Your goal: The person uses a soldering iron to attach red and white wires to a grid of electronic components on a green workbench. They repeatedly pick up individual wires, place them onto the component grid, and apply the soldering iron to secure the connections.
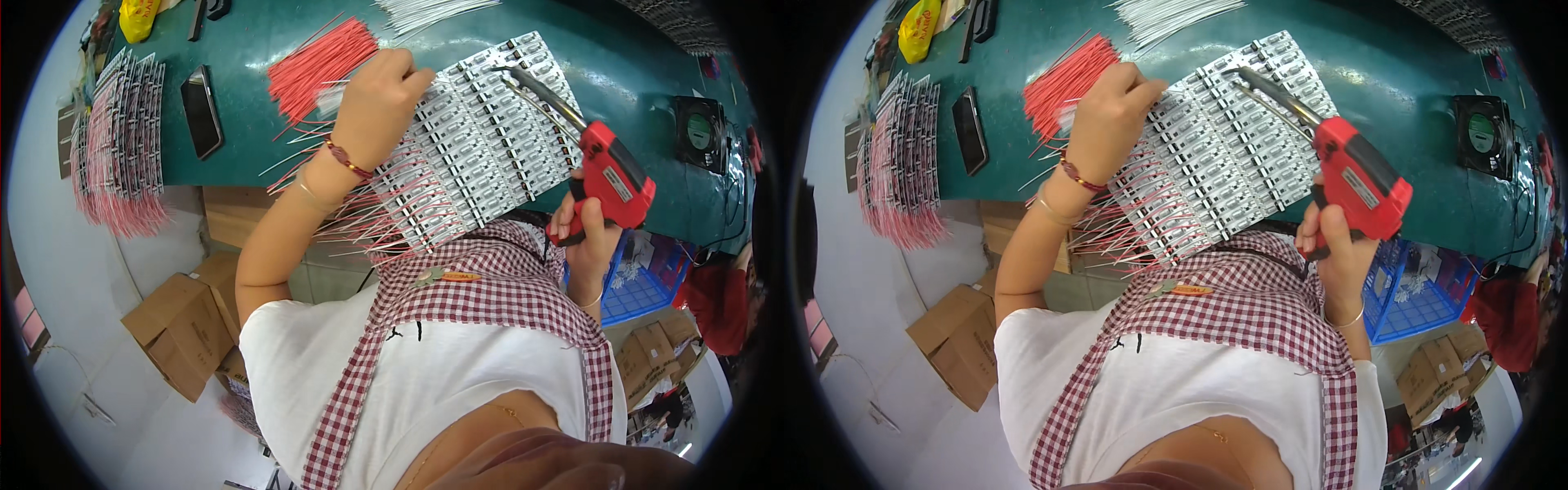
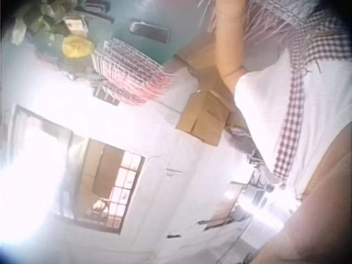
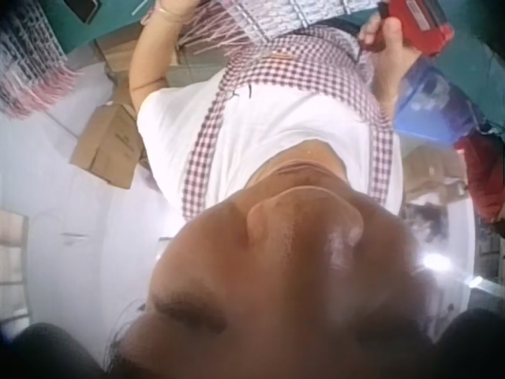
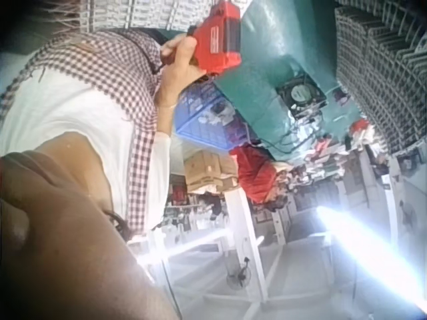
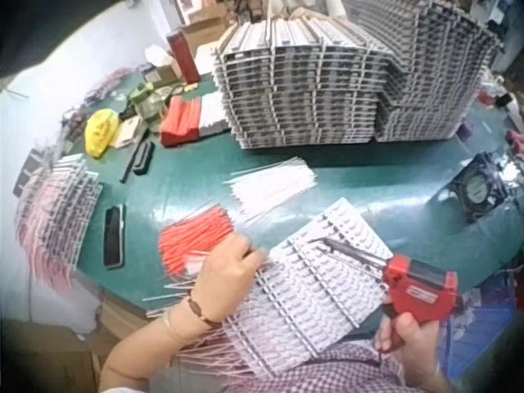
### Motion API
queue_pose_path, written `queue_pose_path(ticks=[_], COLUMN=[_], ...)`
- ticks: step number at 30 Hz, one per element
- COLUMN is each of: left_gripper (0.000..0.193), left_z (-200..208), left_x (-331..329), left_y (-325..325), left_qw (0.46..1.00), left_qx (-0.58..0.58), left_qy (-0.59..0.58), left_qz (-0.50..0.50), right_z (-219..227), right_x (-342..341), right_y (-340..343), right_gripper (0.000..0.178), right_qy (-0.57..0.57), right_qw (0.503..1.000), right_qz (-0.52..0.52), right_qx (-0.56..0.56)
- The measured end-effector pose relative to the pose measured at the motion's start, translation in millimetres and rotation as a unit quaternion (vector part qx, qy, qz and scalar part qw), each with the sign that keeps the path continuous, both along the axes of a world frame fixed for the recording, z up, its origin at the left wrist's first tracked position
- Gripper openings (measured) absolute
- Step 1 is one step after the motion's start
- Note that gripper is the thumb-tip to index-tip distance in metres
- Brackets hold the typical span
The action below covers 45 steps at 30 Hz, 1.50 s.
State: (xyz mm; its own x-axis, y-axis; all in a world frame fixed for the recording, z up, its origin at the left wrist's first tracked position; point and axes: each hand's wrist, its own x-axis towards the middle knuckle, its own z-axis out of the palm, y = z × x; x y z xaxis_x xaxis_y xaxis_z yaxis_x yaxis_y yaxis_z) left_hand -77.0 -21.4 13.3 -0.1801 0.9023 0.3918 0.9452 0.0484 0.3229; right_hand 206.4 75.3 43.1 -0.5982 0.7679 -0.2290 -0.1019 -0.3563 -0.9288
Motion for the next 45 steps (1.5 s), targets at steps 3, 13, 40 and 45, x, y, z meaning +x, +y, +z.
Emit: queue_pose_path(ticks=[3, 13, 40, 45], left_gripper=[0.026, 0.032, 0.026, 0.028], left_z=[-8, -15, -7, -11], left_x=[6, 14, 28, 33], left_y=[6, 11, 11, 15], left_qw=[0.999, 0.999, 0.998, 0.999], left_qx=[0.035, 0.006, 0.029, 0.014], left_qy=[0.012, 0.004, 0.026, 0.000], left_qz=[-0.023, -0.034, -0.048, -0.049], right_z=[4, -1, 8, 1], right_x=[-13, -18, 0, 8], right_y=[-3, -9, -16, -16], right_gripper=[0.022, 0.013, 0.033, 0.012], right_qy=[-0.044, -0.190, -0.193, -0.213], right_qw=[0.999, 0.982, 0.979, 0.977], right_qz=[-0.002, 0.002, 0.019, 0.005], right_qx=[-0.013, 0.013, 0.065, 0.014])
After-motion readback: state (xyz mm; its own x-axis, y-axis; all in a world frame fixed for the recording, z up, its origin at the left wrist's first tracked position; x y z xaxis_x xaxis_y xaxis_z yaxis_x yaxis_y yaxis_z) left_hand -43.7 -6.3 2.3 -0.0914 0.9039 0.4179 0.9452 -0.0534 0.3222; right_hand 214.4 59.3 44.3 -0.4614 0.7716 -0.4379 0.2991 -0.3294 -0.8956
